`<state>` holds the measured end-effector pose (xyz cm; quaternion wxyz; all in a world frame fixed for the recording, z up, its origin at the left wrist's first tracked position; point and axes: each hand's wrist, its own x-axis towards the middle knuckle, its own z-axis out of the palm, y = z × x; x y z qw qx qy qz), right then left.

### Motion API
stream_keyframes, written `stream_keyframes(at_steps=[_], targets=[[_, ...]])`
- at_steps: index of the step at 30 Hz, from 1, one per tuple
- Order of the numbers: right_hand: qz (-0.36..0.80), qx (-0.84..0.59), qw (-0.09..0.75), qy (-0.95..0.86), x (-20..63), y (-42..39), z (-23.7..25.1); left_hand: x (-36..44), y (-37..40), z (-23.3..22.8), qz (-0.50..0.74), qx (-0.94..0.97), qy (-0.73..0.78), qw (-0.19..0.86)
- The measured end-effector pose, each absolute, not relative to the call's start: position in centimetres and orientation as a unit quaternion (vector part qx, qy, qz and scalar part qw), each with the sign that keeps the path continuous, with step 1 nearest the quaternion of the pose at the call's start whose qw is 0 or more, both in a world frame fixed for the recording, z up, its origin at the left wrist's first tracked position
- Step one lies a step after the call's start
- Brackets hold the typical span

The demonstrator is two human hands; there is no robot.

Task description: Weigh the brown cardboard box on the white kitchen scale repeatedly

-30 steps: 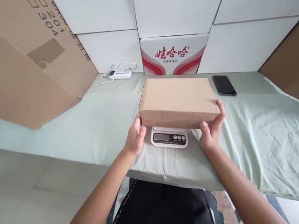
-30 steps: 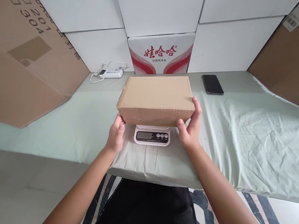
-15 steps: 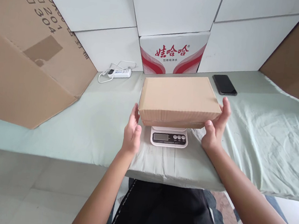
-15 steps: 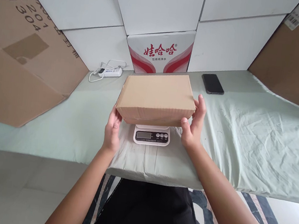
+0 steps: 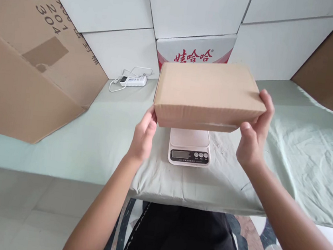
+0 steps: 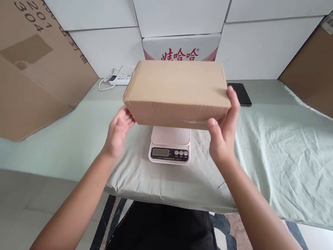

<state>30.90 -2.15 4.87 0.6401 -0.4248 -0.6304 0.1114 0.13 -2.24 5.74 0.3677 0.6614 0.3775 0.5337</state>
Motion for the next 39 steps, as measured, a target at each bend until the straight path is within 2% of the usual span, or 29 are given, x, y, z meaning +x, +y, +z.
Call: stream_keyframes(at_steps=[4,10,16,29,39], targets=[[0.156,-0.408,0.643,-0.629,30.5,2.3,6.4,0.9,3.1,5.9,0.546,0.645,0.377,0.380],[0.165,-0.456,0.630,-0.607,30.2,8.1,1.5,2.7,8.0,1.4,0.563,0.605,0.397,0.400],[0.212,-0.457,0.611,-0.611,30.5,8.4,-1.1,2.5,8.9,-0.9,0.551,0.585,0.424,0.418],[0.246,-0.459,0.583,-0.624,32.5,10.6,-2.2,2.8,8.6,-0.9,0.544,0.567,0.456,0.419],[0.237,-0.441,0.597,-0.626,32.4,11.2,-3.0,2.7,8.7,-0.9,0.543,0.574,0.450,0.416]])
